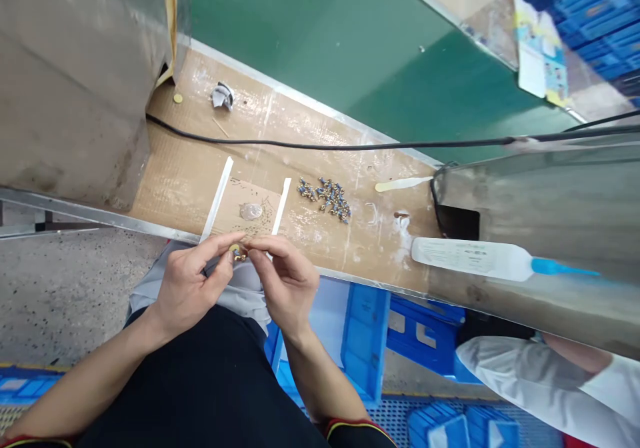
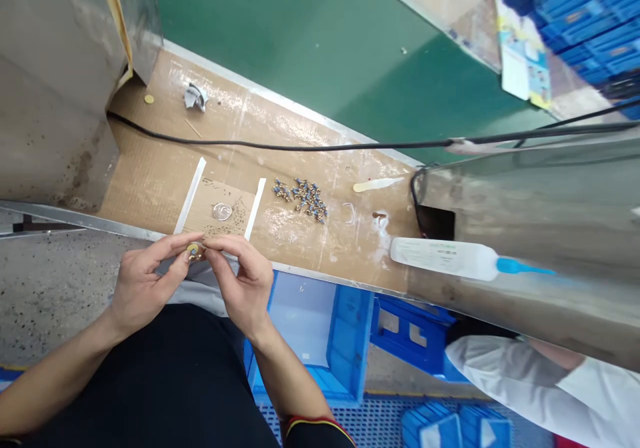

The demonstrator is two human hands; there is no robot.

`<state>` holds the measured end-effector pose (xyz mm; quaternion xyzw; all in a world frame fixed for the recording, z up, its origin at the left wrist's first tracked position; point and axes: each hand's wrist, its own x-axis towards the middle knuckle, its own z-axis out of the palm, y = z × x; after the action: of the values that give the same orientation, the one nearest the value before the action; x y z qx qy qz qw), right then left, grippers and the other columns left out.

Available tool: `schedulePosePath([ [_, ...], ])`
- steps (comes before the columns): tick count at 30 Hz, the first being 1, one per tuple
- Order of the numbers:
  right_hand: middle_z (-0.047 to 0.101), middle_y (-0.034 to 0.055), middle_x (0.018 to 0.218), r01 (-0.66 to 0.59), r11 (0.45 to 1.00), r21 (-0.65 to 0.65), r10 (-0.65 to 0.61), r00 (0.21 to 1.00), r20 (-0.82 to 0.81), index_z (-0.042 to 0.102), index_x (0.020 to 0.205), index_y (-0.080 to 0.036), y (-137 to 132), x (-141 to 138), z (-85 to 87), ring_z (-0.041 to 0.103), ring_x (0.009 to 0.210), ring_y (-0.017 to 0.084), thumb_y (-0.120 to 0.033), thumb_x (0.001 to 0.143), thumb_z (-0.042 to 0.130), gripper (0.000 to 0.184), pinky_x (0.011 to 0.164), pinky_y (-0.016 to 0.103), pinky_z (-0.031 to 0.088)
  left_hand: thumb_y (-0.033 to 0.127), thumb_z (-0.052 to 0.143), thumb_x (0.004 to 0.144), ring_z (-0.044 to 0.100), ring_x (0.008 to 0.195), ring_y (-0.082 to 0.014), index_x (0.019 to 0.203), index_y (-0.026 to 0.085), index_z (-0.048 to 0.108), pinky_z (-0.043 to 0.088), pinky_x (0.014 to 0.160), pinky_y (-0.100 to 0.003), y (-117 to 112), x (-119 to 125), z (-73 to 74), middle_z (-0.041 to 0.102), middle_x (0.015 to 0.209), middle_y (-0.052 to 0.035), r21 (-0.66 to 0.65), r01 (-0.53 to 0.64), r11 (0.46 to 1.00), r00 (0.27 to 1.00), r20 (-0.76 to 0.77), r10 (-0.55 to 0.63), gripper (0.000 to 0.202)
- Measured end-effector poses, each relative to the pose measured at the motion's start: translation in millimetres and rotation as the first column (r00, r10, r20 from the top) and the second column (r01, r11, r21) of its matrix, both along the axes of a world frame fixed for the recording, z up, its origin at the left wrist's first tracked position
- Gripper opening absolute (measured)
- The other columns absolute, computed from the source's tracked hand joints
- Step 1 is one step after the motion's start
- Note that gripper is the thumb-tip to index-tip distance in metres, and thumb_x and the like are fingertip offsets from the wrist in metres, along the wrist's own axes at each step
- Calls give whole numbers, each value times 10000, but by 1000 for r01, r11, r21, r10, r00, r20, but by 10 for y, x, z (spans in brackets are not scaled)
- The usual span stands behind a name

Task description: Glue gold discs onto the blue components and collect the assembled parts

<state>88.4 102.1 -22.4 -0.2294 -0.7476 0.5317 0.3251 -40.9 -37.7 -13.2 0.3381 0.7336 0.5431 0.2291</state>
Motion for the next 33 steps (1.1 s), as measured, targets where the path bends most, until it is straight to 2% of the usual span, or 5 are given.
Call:
schedulePosePath([
  [9, 885, 49, 972, -14, 905, -424, 8, 1000, -17, 903, 1002, -249, -43, -186, -55, 836, 904, 216, -465, 1012, 923, 217, 873, 308, 681, 401, 641, 1155, 924, 1144, -253, 1389, 390, 878, 757, 981, -283, -3, -2, -334, 911, 1338, 23, 11, -51, 999, 990, -131, 52, 334],
  [18, 893, 43, 953, -49, 869, -493, -8, 994, -113, 928, 975, -279, -56, -179, -14, 836, 890, 226, -502, 965, 961, 225, 861, 304, 687, 461, 646, 1143, 906, 1218, -279, 1419, 460, 870, 738, 1089, -341, 12, 31, -363, 882, 1417, 36, 32, -60, 998, 990, -122, 63, 355],
  [24, 884, 52, 967, -4, 923, -386, -47, 991, -123, 921, 998, -263, -36, -125, -54, 850, 869, 225, -504, 1017, 918, 241, 810, 291, 717, 544, 685, 1131, 895, 1257, -314, 1427, 383, 880, 728, 1110, -380, 94, 82, -317, 906, 1360, -32, 37, -58, 998, 996, 72, 55, 389],
  [28, 917, 54, 1144, 54, 997, -48, -62, 981, -183, 914, 1192, -319, -33, 23, -177, 899, 1055, 240, -321, 1094, 829, 130, 968, 306, 751, 644, 722, 1111, 895, 1242, -336, 1479, 262, 850, 722, 1130, -412, 171, 194, -321, 910, 1322, -137, 61, -36, 997, 954, 298, 17, 545],
  [33, 913, 51, 1203, -2, 983, 183, 43, 975, -219, 883, 1298, -336, 26, 212, -468, 898, 1109, 237, -208, 1101, 803, 248, 1024, 313, 752, 742, 684, 1120, 903, 1117, -293, 1524, 157, 799, 701, 1059, -361, 201, 302, -369, 918, 1215, -175, 100, 80, 992, 920, 375, -112, 720],
])
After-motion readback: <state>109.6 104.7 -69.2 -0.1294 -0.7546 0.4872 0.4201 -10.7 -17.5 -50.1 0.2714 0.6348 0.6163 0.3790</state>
